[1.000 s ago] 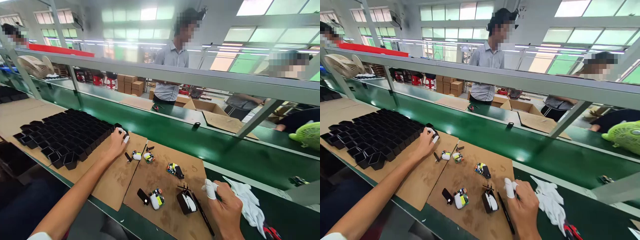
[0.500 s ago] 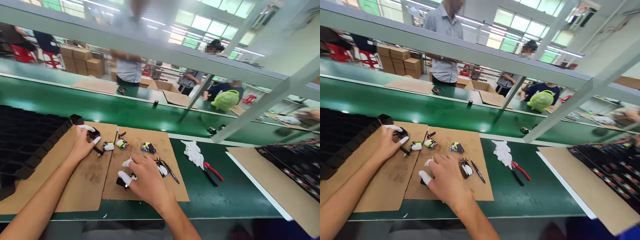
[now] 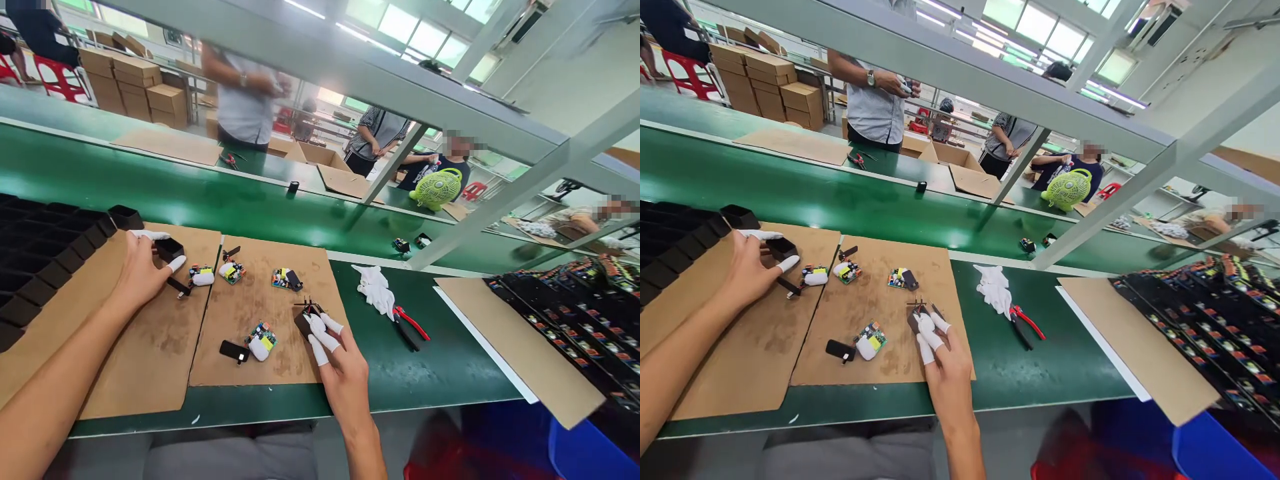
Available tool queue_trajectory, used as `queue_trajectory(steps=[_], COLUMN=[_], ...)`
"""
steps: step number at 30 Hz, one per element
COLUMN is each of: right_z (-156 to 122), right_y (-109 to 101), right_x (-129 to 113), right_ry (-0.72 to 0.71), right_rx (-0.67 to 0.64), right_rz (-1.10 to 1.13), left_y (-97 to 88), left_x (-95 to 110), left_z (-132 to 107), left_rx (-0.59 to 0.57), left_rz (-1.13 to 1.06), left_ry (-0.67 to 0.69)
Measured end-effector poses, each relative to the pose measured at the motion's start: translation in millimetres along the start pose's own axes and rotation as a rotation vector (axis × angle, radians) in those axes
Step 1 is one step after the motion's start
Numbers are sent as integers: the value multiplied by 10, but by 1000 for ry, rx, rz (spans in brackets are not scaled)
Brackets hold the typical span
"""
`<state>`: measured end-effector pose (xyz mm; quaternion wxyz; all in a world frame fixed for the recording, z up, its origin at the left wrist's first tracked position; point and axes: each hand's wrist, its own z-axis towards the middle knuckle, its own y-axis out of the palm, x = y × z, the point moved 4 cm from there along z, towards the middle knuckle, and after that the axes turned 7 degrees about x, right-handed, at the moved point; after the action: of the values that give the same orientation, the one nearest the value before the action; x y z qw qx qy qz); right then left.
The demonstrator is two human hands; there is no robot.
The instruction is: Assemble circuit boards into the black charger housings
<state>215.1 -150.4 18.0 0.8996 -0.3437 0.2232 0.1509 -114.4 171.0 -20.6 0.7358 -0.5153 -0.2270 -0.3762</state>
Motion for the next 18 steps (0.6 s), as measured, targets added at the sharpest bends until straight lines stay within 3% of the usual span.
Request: queue_trajectory(steps=[11,18], right_z=[37,-244], right_y=[7,-117], right_x=[-4,-256], right_ry=[-47,-151], right_rx=[25,91], right_rz=[24,27], left_y=[-30,-64], left_x=[36,68], left_z=[7,-7], left_rx=[10,1], left_rz=[10,-5], left_ry=[-45,-62])
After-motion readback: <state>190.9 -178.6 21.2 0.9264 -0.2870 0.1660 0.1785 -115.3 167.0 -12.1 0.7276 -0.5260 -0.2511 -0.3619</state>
